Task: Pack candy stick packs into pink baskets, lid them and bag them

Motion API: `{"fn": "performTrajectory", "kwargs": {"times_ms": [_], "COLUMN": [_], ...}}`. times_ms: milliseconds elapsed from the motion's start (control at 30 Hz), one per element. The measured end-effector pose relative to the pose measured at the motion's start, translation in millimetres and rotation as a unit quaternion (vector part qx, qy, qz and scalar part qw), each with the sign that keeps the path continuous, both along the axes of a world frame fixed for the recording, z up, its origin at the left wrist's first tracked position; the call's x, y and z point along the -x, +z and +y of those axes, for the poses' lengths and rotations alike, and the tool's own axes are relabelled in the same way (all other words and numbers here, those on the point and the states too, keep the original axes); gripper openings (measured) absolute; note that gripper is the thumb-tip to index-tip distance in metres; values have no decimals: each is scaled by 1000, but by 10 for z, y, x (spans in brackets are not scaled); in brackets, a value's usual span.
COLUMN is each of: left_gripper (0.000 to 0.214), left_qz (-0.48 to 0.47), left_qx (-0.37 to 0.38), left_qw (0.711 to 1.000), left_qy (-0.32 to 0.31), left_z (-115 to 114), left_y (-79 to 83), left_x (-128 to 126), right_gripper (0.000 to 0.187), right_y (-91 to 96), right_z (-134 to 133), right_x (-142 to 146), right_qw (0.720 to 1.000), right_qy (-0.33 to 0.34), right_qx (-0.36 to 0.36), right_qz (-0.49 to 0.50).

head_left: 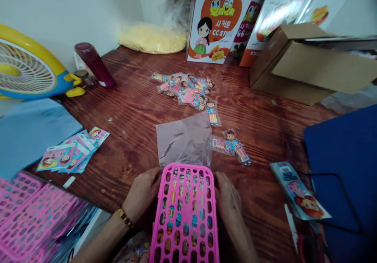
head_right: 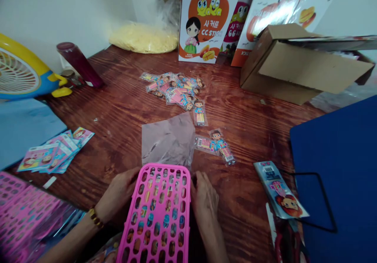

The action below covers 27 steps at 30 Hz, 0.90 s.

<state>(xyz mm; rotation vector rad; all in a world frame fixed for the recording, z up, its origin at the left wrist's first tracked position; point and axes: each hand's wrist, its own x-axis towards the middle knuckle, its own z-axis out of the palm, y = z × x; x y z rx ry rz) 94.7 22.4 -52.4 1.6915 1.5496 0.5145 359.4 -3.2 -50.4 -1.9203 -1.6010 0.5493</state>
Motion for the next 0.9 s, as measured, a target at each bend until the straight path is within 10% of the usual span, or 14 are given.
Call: {"fn": "performTrajectory", "kwargs": {"times_ms": [200, 533, 733, 900], "left_gripper": [31, 23, 21, 21], "left_qz": [-58, -212, -150, -195], "left_qx": [-151, -95, -169, -75], "left_qw": [986, 965, 969, 973], "left_qy": [44, 119, 98, 92], "left_z": [24, 127, 215, 315], "left_y": [-29, 13, 6, 45], "left_x": [-58, -155, -96, -73], "right_gripper": [28, 25, 23, 24], "right_y": [80, 67, 85, 166], "right_z": [87, 262, 318, 333], "right_x": [28, -10, 28, 90], "right_qw": [998, 985, 953, 956], "right_qy": [24, 30, -28, -22], "right_qx": [-64, -30, -37, -26], "right_qz": [1, 167, 298, 293]}}
